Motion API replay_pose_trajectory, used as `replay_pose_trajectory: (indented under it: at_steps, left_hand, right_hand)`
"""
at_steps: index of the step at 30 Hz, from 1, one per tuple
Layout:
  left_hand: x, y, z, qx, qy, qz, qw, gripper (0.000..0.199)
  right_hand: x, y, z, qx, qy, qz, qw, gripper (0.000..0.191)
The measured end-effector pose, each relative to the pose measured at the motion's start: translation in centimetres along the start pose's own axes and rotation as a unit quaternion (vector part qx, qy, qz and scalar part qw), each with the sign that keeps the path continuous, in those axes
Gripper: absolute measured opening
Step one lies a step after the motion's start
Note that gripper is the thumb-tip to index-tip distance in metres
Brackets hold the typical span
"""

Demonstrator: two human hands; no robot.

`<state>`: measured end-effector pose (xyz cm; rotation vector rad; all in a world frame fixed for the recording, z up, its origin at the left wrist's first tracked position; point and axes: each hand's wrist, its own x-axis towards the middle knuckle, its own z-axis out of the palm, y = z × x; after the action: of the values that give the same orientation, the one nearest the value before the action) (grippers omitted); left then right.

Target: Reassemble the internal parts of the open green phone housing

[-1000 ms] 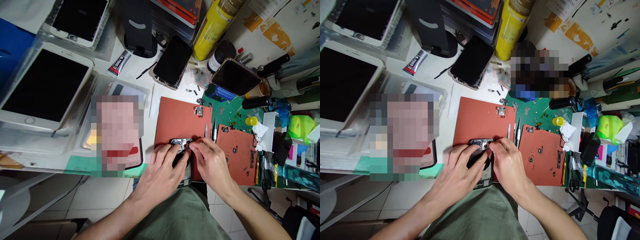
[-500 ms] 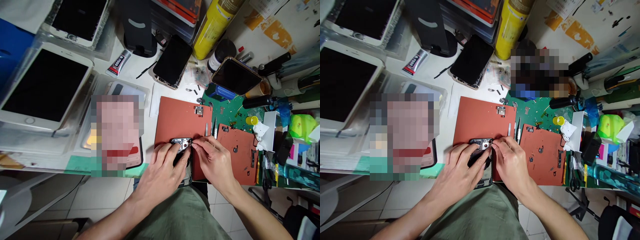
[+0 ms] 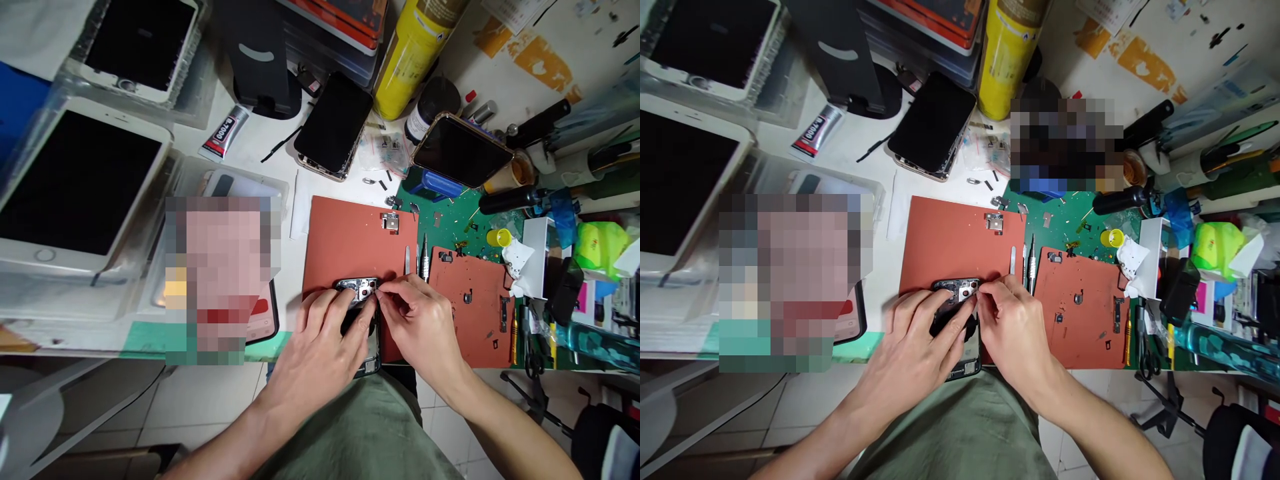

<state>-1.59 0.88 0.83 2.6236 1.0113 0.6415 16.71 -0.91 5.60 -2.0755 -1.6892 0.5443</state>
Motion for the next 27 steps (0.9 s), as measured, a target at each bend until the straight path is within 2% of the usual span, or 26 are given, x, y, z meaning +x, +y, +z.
replay_pose_trajectory:
  at_steps: [11, 16, 22, 27]
  left_hand:
    - [0.2, 0.1, -0.1, 0.007, -0.013, -0.005, 1.000, 0.044]
    - [0.0, 0.2, -0.1, 0.007, -0.017, -0.005, 1.000, 0.045]
    - [-0.3, -0.2, -0.1, -0.018, -0.018, -0.001, 1.000, 0.046]
    - [-0.5, -0.9, -0.4, -0.083, 0.047, 0.022, 0.995, 0.046]
  right_hand:
    - [0.3, -0.1, 0.3, -0.002, 0.008, -0.007, 1.000, 0.020]
    - [-0.4, 0.0, -1.0, 0.032, 0.047, 0.013, 0.998, 0.014]
    - [-4.2, 0.6, -3.5, 0.043, 0.131, 0.088, 0.987, 0.010]
    - [-8.1, 1.8, -3.8, 0.072, 0.159, 0.145, 0.974, 0.011]
